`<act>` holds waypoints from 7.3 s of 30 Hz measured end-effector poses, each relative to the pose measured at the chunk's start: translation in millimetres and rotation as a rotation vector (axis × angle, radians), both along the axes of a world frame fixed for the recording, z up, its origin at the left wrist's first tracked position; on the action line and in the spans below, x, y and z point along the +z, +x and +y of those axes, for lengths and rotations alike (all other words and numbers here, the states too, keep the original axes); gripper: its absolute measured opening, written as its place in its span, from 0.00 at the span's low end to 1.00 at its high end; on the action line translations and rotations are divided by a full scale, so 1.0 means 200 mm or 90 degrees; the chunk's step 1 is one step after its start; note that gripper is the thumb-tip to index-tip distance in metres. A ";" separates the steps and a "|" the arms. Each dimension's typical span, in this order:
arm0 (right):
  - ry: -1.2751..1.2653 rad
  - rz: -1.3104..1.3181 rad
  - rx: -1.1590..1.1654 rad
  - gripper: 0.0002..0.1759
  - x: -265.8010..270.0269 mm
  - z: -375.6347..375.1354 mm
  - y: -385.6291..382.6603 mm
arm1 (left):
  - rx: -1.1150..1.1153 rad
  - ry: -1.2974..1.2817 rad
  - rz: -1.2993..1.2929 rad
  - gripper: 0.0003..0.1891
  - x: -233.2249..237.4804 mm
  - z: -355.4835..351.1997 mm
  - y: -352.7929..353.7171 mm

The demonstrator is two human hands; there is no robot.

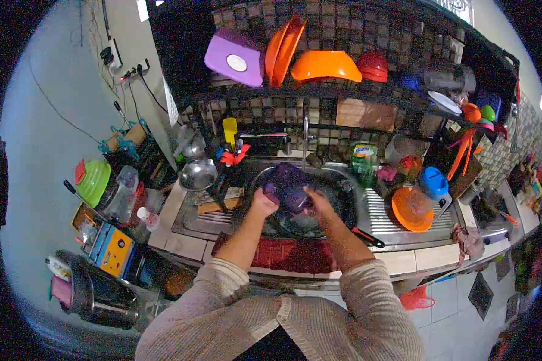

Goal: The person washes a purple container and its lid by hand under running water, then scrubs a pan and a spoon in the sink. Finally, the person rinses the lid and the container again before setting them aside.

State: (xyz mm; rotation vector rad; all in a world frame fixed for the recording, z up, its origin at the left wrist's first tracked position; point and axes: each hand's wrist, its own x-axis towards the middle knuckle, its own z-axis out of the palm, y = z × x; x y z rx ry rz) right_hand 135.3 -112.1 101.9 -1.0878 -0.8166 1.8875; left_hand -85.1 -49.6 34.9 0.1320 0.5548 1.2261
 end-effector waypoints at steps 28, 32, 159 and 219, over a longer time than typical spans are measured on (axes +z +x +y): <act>0.945 -1.124 -0.213 0.20 0.77 -0.75 0.86 | -0.194 0.061 0.365 0.20 -0.04 -0.50 0.06; 0.717 -0.801 -0.135 0.26 0.92 -0.84 0.94 | -0.203 0.060 0.353 0.20 -0.05 -0.46 0.08; 0.782 -0.399 0.253 0.10 -0.17 0.15 0.17 | 0.071 -0.002 0.244 0.30 0.23 -0.67 0.37; 0.536 -0.173 0.401 0.27 -0.91 0.14 0.00 | 0.045 -0.102 0.327 0.13 -0.42 -0.22 0.41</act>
